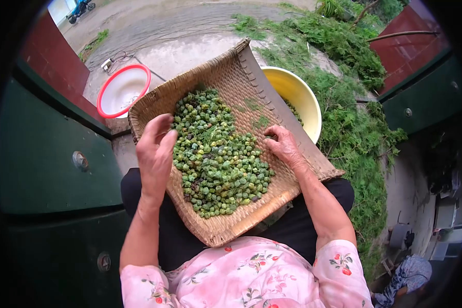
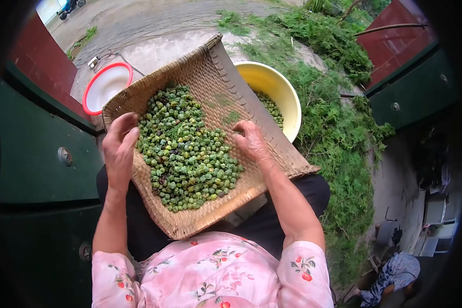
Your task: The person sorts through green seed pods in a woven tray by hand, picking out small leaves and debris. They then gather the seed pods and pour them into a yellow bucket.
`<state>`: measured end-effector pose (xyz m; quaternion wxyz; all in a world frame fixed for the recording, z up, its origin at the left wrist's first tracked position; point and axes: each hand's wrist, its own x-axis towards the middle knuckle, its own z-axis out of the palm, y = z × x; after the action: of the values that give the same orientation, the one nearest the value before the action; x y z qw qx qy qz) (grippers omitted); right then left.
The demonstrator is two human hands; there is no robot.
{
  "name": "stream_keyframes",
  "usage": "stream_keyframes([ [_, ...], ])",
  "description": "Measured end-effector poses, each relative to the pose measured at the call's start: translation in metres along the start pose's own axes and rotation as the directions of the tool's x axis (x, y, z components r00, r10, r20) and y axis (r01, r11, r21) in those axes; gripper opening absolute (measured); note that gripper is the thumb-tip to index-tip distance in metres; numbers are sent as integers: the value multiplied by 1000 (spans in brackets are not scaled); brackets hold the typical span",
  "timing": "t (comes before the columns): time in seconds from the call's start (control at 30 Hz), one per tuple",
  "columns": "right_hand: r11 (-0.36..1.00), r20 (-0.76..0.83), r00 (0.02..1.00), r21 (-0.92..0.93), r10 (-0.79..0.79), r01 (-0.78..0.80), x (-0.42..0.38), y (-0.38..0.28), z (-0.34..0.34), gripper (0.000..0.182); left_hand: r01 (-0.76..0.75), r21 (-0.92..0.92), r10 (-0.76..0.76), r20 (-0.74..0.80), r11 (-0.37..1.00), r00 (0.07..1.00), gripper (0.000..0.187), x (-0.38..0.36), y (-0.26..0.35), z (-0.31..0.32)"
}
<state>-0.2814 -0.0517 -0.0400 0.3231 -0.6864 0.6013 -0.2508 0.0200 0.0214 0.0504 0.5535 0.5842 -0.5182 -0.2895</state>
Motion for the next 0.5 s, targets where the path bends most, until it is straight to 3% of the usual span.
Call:
stream_keyframes([
  [0.03,999,11,999,-30,-45,45,4,-2,4,23,-90,76,84,82,993,993,26,17,-7,5],
  [0.13,977,56,986,-141,-156,162,13,-2,14,22,-41,127,6,262,991,965,24,61,-25,22],
  [0.23,931,86,963,-249,-254,268,9,-2,21,22,-57,79,37,238,995,971,22,75,-37,40],
  [0.4,939,77,971,-249,-226,238,2,-7,20,21,-105,134,77,194,985,978,19,71,-55,52],
  [0.5,967,-34,981,-178,-192,183,5,-10,10,19,-258,206,226,167,944,960,16,73,-56,46],
])
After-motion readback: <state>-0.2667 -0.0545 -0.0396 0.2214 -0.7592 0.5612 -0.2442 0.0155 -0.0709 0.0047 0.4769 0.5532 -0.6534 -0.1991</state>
